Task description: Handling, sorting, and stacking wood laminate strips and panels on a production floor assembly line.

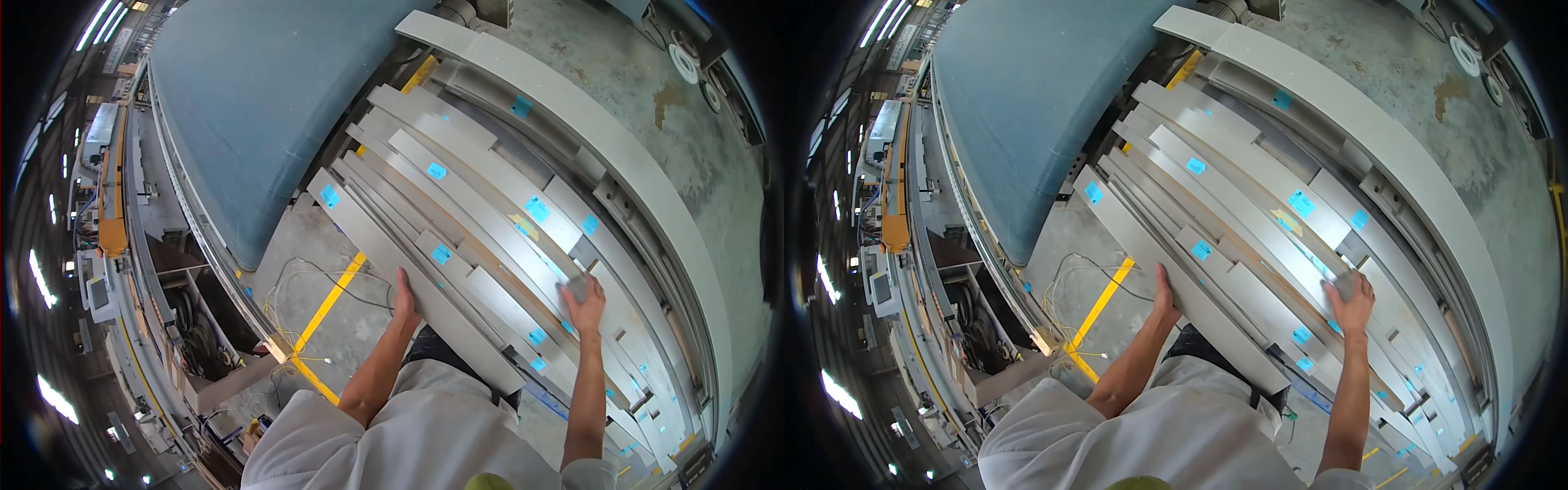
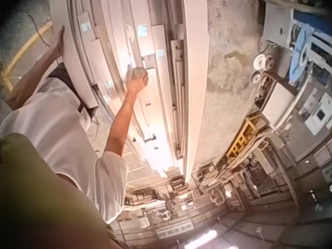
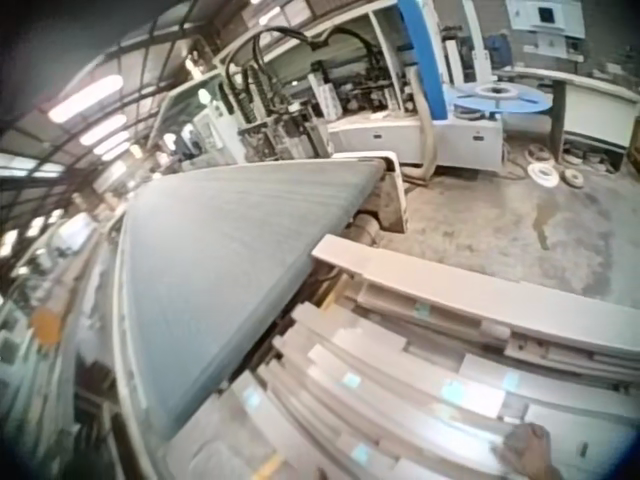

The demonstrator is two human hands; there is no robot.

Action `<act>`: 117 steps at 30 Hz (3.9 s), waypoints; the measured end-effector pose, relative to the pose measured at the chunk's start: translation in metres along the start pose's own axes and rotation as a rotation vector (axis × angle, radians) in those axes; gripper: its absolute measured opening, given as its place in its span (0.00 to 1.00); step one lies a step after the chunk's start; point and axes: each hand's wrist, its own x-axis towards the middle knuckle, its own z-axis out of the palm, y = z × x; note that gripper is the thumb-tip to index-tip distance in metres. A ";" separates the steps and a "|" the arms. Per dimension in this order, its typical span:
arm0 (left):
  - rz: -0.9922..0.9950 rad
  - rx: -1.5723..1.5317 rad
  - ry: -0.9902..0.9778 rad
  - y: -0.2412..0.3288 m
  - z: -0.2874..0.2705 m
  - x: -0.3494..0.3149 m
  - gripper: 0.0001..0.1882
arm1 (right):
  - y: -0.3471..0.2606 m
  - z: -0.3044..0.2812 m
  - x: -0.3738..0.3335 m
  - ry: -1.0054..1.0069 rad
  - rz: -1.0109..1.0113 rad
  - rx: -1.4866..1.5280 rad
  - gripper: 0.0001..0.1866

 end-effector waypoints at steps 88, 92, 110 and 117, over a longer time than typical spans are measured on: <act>1.423 2.383 -0.695 0.145 0.238 0.169 0.33 | -0.074 0.011 0.111 -0.127 -0.119 0.051 0.29; 1.658 2.161 -0.823 0.143 0.242 0.130 0.28 | -0.076 -0.031 0.084 -0.099 -0.171 -0.048 0.28; 1.403 2.067 -1.140 0.065 0.163 0.028 0.31 | -0.038 -0.034 -0.045 -0.058 -0.504 -0.025 0.34; 1.615 1.883 -0.655 0.091 0.223 0.104 0.35 | -0.033 0.002 0.073 0.167 -0.220 0.055 0.29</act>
